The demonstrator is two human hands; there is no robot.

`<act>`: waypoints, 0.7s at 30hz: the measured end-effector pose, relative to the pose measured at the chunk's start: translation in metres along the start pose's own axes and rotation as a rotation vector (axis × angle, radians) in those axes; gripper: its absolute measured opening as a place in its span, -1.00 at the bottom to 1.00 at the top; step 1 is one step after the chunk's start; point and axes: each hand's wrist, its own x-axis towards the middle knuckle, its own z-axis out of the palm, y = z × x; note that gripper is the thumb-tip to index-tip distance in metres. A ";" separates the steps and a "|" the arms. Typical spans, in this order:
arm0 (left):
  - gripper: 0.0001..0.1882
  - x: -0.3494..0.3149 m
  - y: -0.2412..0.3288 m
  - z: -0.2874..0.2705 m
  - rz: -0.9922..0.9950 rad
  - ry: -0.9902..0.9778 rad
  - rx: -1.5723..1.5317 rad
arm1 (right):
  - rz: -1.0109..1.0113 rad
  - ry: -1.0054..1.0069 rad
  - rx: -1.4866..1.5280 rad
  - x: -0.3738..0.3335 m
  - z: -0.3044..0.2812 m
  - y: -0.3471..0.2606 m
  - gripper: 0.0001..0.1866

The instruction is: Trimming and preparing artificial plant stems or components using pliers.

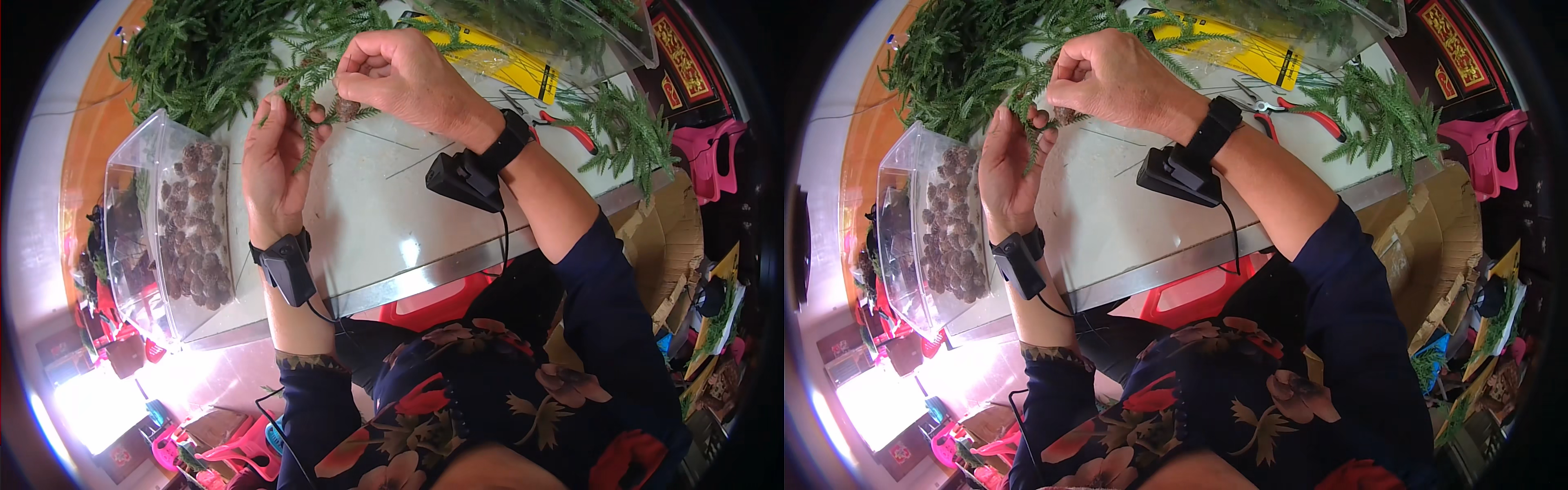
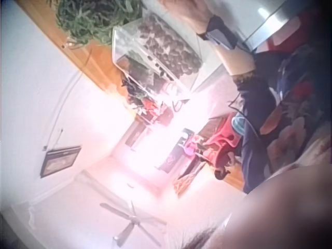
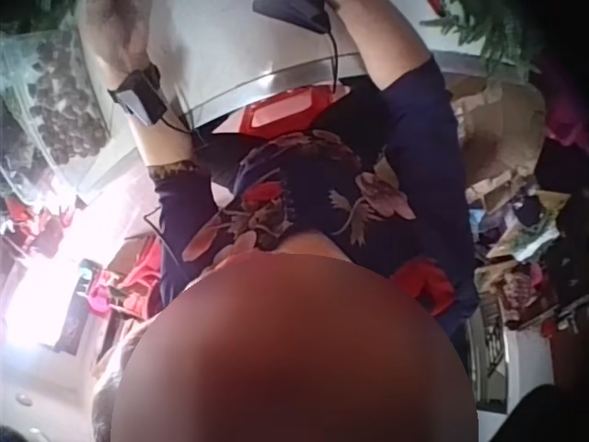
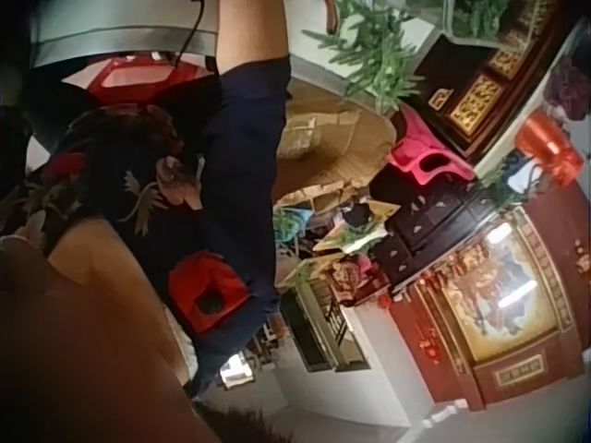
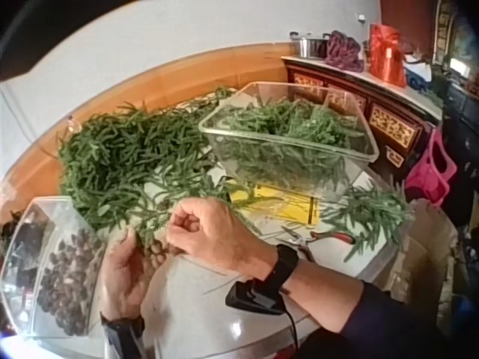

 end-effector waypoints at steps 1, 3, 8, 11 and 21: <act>-0.76 0.000 0.000 0.001 -0.014 0.026 -0.019 | 0.000 0.001 0.000 0.000 0.000 0.001 -0.88; -0.76 0.000 -0.001 0.000 -0.006 0.001 -0.046 | -0.020 0.015 0.016 0.001 0.001 0.005 -0.89; -0.77 0.000 0.001 -0.003 -0.001 -0.059 -0.156 | 0.014 -0.009 0.108 0.002 0.000 0.002 -0.89; -0.77 0.000 0.002 -0.005 -0.015 -0.075 -0.233 | 0.079 0.017 0.165 0.001 -0.006 -0.005 -0.88; -0.76 0.004 0.002 -0.014 -0.142 -0.128 -0.505 | 0.049 0.110 0.508 0.009 -0.013 0.005 -0.83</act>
